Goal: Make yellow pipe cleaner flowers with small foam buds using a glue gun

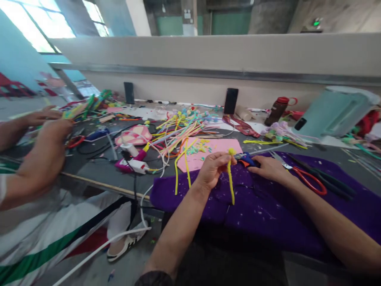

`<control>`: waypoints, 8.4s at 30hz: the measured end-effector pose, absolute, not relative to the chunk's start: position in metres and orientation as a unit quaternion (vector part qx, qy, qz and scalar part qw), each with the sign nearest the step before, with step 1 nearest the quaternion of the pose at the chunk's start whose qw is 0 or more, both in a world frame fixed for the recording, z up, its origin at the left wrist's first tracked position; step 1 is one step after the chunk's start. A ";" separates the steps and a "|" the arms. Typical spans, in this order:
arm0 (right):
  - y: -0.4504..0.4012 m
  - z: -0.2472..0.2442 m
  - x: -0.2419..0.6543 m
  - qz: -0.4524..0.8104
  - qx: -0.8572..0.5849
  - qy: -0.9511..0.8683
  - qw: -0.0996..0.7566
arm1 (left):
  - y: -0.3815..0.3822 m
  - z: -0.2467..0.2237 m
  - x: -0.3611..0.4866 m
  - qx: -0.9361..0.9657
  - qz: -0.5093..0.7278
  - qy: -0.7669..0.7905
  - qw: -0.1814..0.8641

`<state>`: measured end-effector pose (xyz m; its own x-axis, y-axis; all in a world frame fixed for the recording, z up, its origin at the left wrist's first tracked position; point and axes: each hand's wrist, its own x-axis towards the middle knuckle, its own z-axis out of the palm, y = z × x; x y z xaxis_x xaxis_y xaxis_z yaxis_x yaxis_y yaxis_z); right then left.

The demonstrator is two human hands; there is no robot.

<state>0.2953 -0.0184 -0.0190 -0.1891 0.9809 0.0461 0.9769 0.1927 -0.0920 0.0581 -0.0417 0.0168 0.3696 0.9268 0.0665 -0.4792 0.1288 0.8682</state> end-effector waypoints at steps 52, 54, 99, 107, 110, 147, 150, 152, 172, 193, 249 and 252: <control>-0.007 -0.012 0.282 0.269 -0.660 -0.677 0.182 | -0.036 0.011 0.051 0.319 0.529 0.235 0.750; -0.010 -0.011 0.278 0.325 -0.632 -0.653 0.263 | -0.037 0.013 0.050 0.294 0.541 0.224 0.756; -0.075 0.027 0.240 0.286 -0.462 -0.699 0.465 | -0.037 0.011 0.048 0.298 0.585 0.293 0.695; -0.081 0.028 0.235 0.263 -0.467 -0.710 0.458 | -0.037 0.013 0.049 0.280 0.586 0.312 0.694; -0.081 0.027 0.235 0.252 -0.465 -0.722 0.446 | -0.037 0.013 0.049 0.274 0.580 0.314 0.700; -0.085 0.024 0.234 0.167 -0.476 -0.747 0.433 | -0.036 0.009 0.049 0.271 0.583 0.308 0.702; -0.086 0.026 0.233 0.165 -0.469 -0.749 0.437 | -0.037 0.010 0.049 0.276 0.581 0.308 0.701; -0.085 0.026 0.232 0.159 -0.466 -0.751 0.440 | -0.037 0.010 0.049 0.282 0.579 0.311 0.699; -0.082 0.018 0.234 0.135 -0.444 -0.761 0.453 | -0.036 0.008 0.048 0.280 0.589 0.303 0.695; -0.081 0.019 0.236 0.174 -0.444 -0.767 0.430 | -0.036 0.011 0.049 0.284 0.592 0.326 0.680; -0.068 0.027 0.241 0.289 -0.492 -0.636 0.519 | -0.037 0.011 0.045 0.263 0.561 0.280 0.733; -0.052 0.020 0.245 0.360 -0.507 -0.570 0.536 | -0.038 0.011 0.045 0.269 0.540 0.234 0.762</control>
